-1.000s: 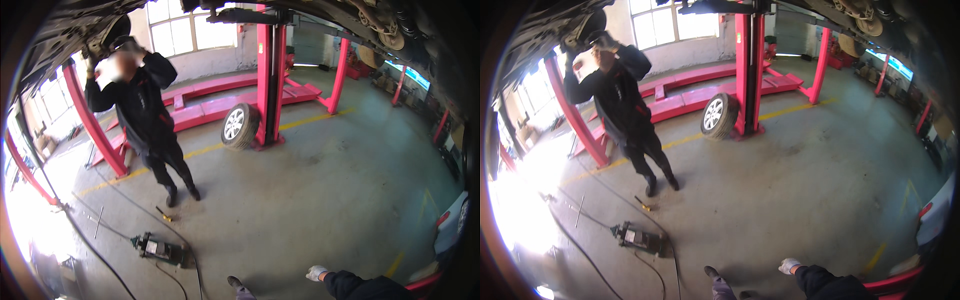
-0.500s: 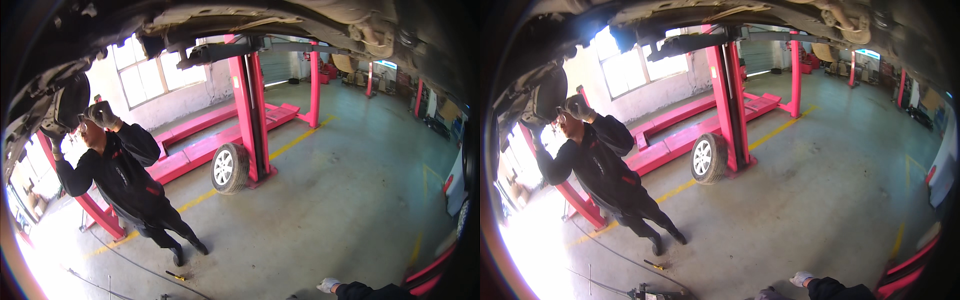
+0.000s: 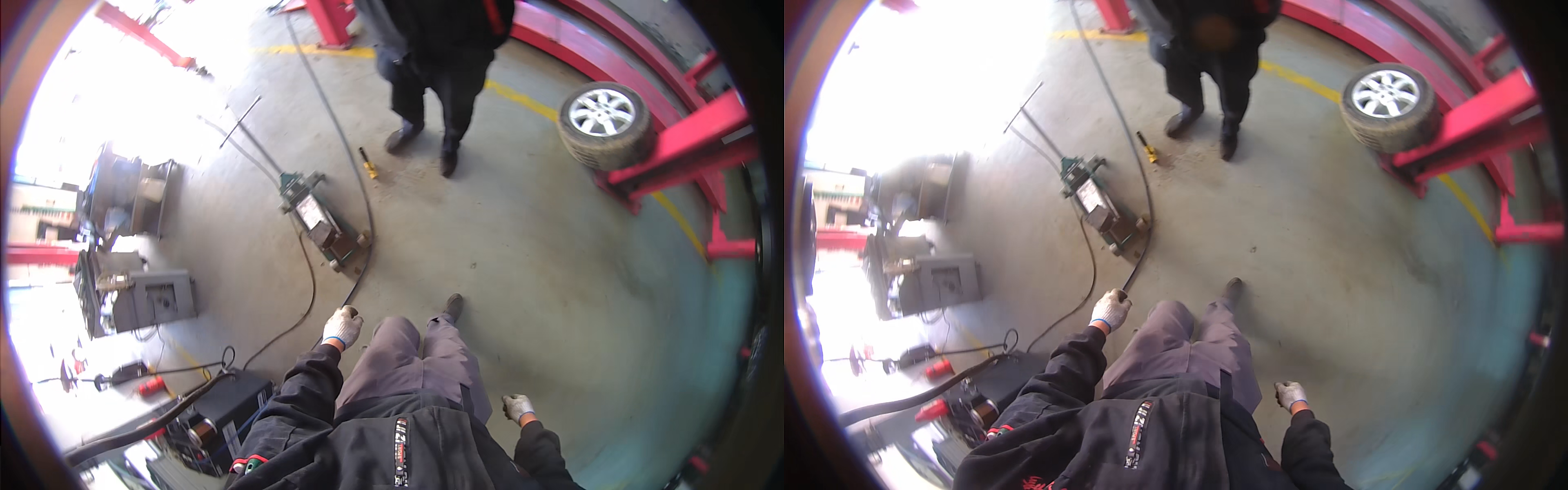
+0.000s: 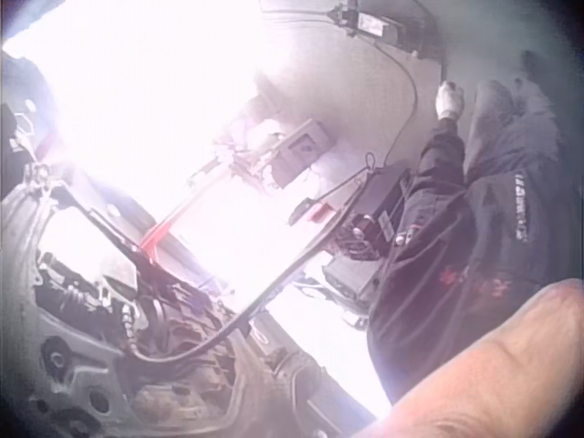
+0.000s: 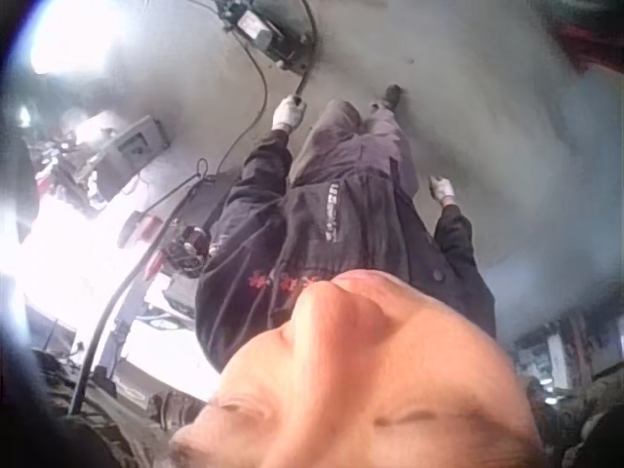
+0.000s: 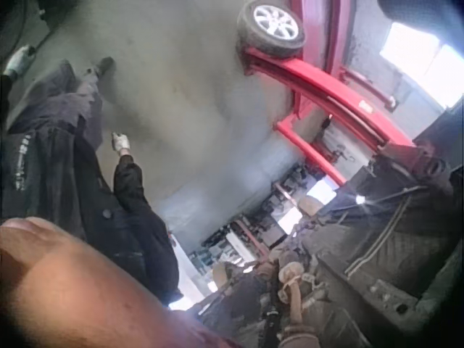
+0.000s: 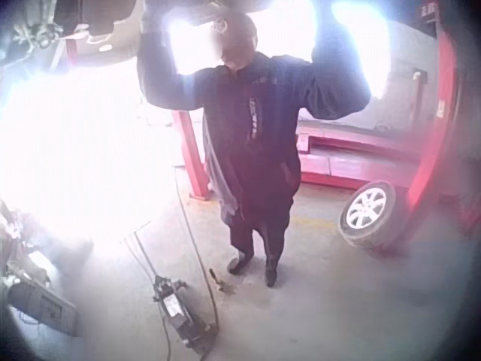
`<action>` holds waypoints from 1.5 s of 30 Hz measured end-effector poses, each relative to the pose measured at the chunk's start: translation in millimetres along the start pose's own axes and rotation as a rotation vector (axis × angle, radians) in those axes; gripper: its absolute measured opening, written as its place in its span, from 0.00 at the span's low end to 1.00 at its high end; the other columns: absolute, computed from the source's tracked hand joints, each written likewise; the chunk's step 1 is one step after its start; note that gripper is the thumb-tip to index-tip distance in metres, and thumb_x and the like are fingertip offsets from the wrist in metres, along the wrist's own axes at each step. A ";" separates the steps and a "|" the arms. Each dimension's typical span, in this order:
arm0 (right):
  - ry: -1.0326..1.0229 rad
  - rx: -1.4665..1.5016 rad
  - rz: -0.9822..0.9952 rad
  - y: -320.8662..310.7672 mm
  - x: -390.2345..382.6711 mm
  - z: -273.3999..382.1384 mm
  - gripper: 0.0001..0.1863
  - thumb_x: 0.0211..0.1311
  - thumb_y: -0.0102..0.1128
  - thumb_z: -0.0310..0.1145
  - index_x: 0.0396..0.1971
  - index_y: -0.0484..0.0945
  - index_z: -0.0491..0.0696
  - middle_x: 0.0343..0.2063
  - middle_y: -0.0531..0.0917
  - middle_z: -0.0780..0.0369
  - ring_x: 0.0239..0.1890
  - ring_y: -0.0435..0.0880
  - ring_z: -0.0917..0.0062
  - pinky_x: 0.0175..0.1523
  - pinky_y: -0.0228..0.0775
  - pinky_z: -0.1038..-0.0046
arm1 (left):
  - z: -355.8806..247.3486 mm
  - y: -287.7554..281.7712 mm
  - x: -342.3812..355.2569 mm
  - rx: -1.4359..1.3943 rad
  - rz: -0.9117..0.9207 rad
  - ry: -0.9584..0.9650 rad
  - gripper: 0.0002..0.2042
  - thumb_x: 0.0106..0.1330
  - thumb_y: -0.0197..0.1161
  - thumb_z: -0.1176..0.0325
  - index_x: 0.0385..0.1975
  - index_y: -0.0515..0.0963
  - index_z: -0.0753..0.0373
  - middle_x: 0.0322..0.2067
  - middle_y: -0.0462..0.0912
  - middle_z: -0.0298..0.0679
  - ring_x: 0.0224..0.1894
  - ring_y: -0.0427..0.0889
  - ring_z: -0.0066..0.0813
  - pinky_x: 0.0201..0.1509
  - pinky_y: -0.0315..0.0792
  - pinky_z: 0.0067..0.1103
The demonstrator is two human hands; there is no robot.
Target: The person works under a lifted vehicle, using a wrench to loosen and tighten bolts on the suspension assembly. They remove a bolt and reposition a metal bracket, then continue tightening components near the brake rotor. The person briefly walks to a tool cart to retrieve a tool before returning to the undercarriage to continue the repair.
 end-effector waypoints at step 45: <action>-0.849 -1.448 0.334 644.7 -62.8 1017.8 0.23 0.71 0.61 0.48 0.42 0.86 0.39 0.28 0.90 0.54 0.32 0.91 0.67 0.44 0.82 0.65 | 449.2 -58.5 39.9 -1.791 -0.438 -1.090 0.16 0.76 0.62 0.61 0.53 0.84 0.65 0.36 0.89 0.40 0.32 0.86 0.30 0.38 0.82 0.31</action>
Point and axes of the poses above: each hand's wrist, its own x-axis towards the middle knuckle, its own y-axis out of the palm, z = x × y, the point moved 9 cm from there along x, towards the middle knuckle
